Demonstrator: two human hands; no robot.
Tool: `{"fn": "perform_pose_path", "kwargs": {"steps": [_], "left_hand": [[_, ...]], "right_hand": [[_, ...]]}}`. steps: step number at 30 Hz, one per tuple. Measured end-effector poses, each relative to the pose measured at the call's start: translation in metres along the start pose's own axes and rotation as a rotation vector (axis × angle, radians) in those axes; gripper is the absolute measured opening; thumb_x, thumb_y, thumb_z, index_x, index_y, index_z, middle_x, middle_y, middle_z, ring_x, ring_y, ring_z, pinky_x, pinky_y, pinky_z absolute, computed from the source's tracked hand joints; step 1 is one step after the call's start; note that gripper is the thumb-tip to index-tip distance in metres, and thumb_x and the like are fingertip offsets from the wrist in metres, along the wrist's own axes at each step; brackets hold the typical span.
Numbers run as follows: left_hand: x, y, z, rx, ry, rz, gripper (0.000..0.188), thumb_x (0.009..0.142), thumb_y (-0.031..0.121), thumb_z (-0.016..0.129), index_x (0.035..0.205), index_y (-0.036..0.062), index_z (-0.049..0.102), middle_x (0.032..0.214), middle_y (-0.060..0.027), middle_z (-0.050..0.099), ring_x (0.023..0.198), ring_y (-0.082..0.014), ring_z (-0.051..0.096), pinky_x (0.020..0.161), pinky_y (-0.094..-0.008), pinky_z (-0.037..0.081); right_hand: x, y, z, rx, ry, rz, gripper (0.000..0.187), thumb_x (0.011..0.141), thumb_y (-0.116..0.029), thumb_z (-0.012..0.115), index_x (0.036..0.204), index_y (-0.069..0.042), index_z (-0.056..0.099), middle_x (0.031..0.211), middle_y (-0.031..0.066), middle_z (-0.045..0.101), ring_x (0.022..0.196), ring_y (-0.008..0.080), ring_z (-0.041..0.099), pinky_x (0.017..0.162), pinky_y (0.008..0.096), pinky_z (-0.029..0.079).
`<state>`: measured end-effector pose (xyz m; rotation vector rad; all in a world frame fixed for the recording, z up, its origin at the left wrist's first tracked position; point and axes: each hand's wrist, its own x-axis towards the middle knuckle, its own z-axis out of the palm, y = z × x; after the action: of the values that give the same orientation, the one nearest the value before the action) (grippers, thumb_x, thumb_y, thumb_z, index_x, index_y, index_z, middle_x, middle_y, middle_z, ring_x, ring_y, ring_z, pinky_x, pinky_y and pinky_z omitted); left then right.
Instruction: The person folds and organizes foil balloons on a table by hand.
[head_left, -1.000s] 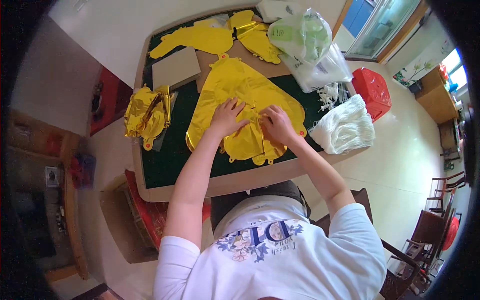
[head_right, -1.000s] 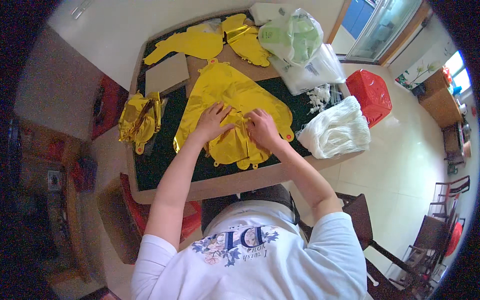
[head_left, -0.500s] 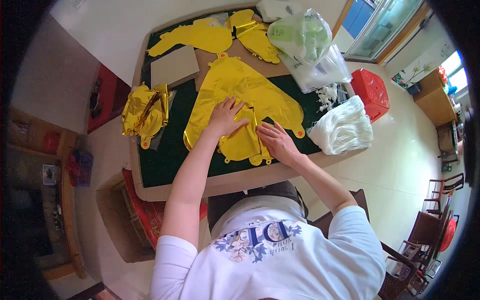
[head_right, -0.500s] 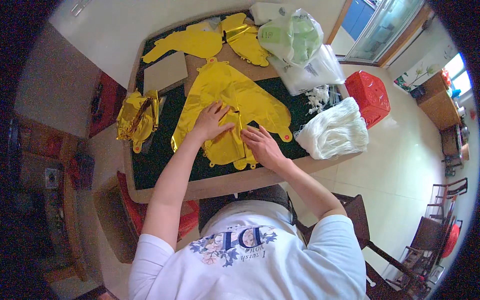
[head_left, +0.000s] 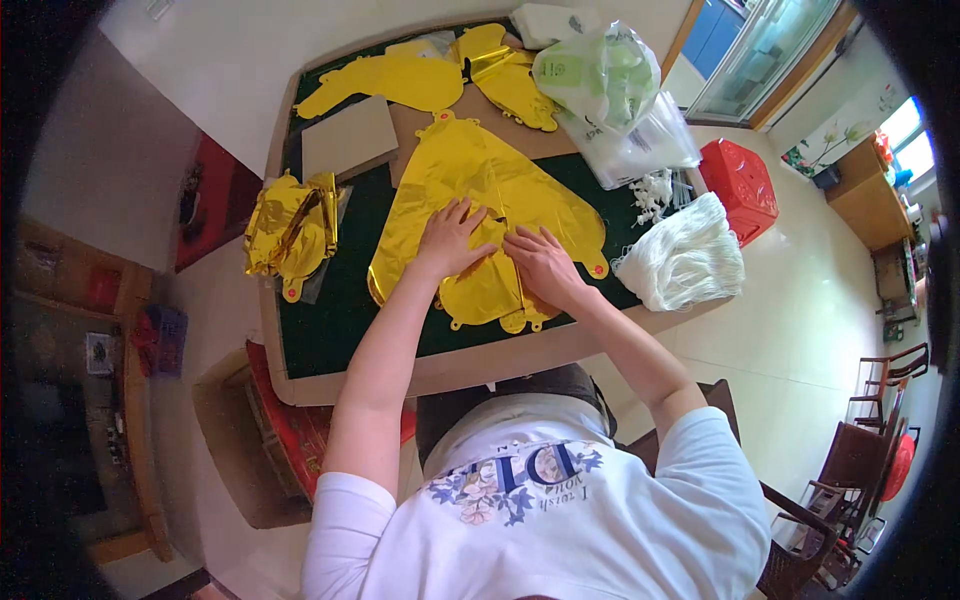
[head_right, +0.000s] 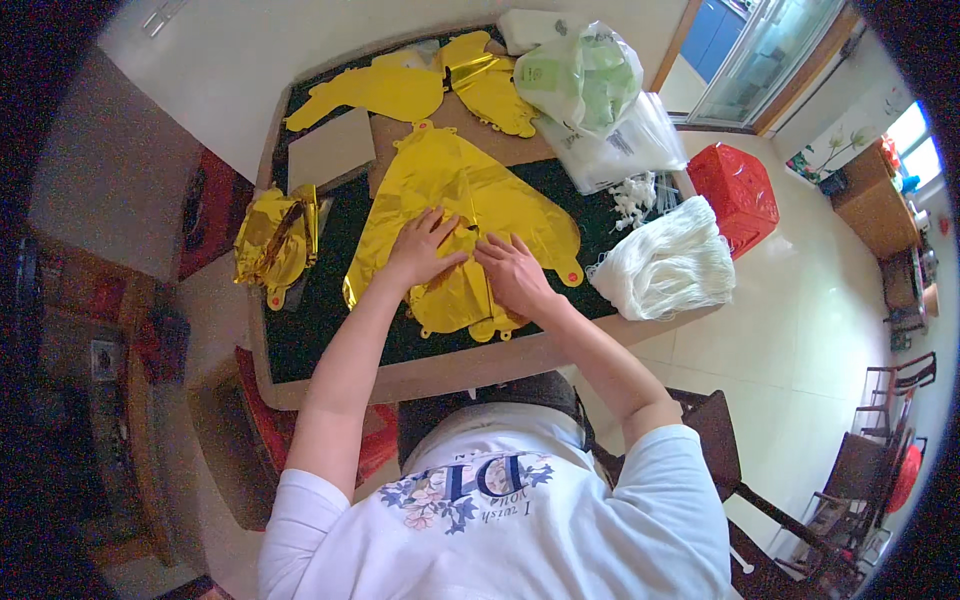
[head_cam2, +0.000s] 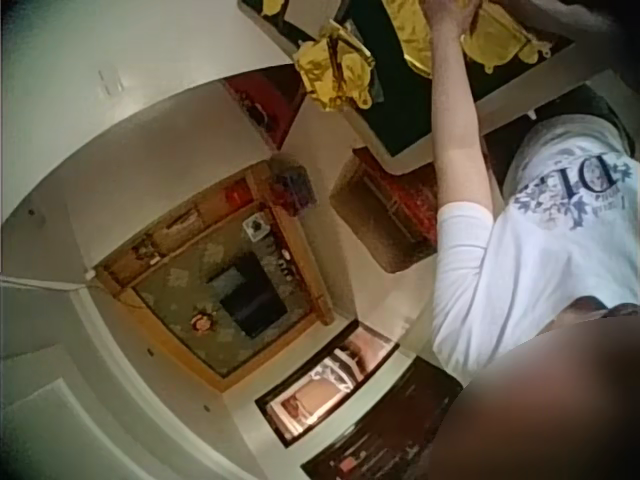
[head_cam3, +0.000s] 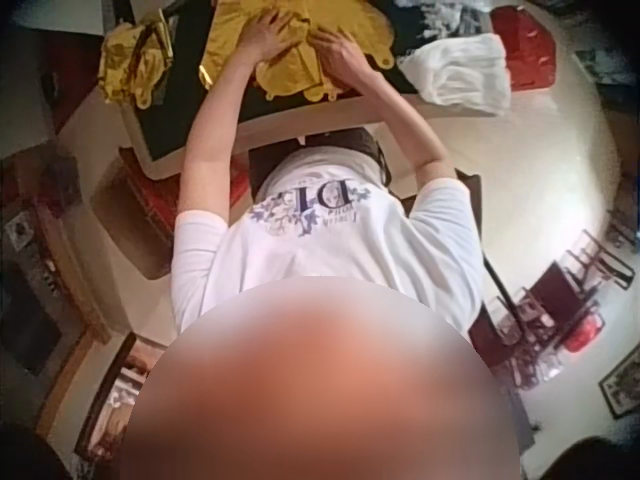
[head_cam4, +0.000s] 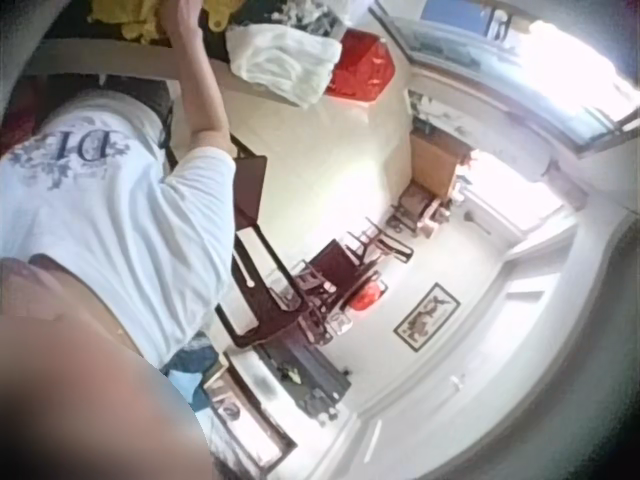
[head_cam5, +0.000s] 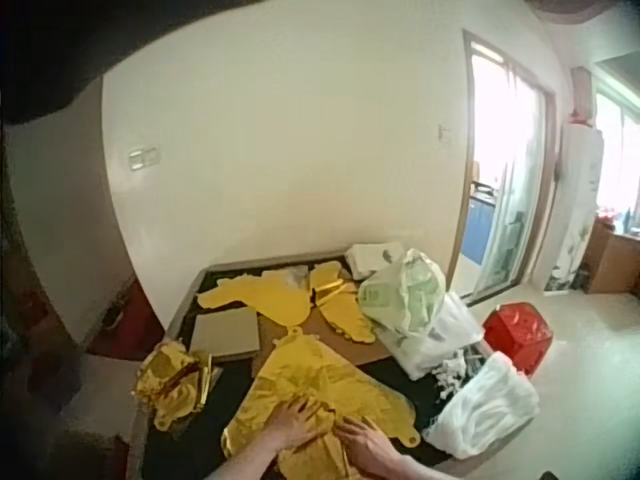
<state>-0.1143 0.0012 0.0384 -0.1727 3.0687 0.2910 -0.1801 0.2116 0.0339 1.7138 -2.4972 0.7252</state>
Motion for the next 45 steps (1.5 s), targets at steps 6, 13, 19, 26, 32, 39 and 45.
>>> {"fn": "perform_pose_path", "kwargs": {"steps": [6,13,19,26,32,39,45], "left_hand": [[-0.002,0.001,-0.003,-0.003,-0.004,0.007,0.073,0.084,0.060,0.054,0.143,0.0209,0.037,0.151,-0.0128,0.029,0.140,-0.0303,0.026,0.114,-0.0459,0.021],[-0.002,0.001,-0.006,-0.002,-0.025,-0.024,0.075,0.083,0.060,0.056,0.144,0.0204,0.036,0.152,-0.0120,0.027,0.140,-0.0303,0.025,0.114,-0.0468,0.020],[-0.001,-0.002,-0.003,-0.006,-0.035,-0.016,0.075,0.084,0.060,0.055,0.144,0.0209,0.035,0.152,-0.0116,0.027,0.141,-0.0296,0.023,0.115,-0.0462,0.019],[-0.002,0.001,-0.004,-0.036,-0.049,-0.013,0.075,0.084,0.060,0.054,0.145,0.0212,0.034,0.153,-0.0115,0.025,0.141,-0.0294,0.022,0.115,-0.0463,0.019],[-0.002,-0.001,-0.004,-0.050,-0.052,-0.015,0.075,0.084,0.060,0.055,0.145,0.0213,0.034,0.153,-0.0116,0.025,0.141,-0.0295,0.022,0.114,-0.0481,0.019],[-0.002,-0.002,-0.005,-0.033,-0.046,-0.003,0.077,0.083,0.063,0.054,0.145,0.0207,0.035,0.153,-0.0124,0.025,0.141,-0.0299,0.023,0.114,-0.0477,0.020],[-0.002,0.000,-0.005,-0.022,-0.036,-0.007,0.076,0.083,0.064,0.053,0.144,0.0209,0.036,0.152,-0.0127,0.026,0.141,-0.0304,0.024,0.114,-0.0475,0.020]], "right_hand": [[-0.001,0.005,0.008,0.023,0.025,-0.003,0.040,0.082,-0.006,0.055,0.121,-0.003,0.058,0.130,0.0107,0.055,0.127,0.0281,0.045,0.109,0.0466,0.030],[-0.055,-0.026,-0.015,0.049,-0.124,-0.058,0.036,0.085,-0.009,0.057,0.121,-0.005,0.059,0.131,0.0098,0.055,0.129,0.0273,0.045,0.110,0.0469,0.029],[-0.074,-0.031,-0.031,0.259,-0.121,0.086,0.023,0.081,-0.011,0.062,0.104,-0.005,0.063,0.109,0.0128,0.063,0.103,0.0300,0.059,0.091,0.0431,0.044],[-0.050,-0.008,-0.026,-0.035,0.020,0.581,0.027,0.078,-0.024,0.070,0.090,-0.003,0.060,0.085,0.0156,0.062,0.084,0.0333,0.059,0.075,0.0388,0.047],[-0.042,-0.009,-0.027,1.042,-0.059,0.683,0.021,0.084,-0.019,0.065,0.094,0.000,0.061,0.086,0.0137,0.063,0.076,0.0276,0.062,0.074,0.0319,0.049],[-0.062,-0.016,-0.009,0.254,0.182,0.255,0.041,0.075,0.003,0.057,0.115,-0.002,0.059,0.122,0.0166,0.057,0.116,0.0356,0.049,0.102,0.0457,0.038],[-0.054,-0.030,-0.006,0.180,0.004,0.130,0.049,0.074,0.001,0.056,0.123,-0.003,0.055,0.129,0.0155,0.053,0.128,0.0335,0.041,0.112,0.0466,0.026]]}}
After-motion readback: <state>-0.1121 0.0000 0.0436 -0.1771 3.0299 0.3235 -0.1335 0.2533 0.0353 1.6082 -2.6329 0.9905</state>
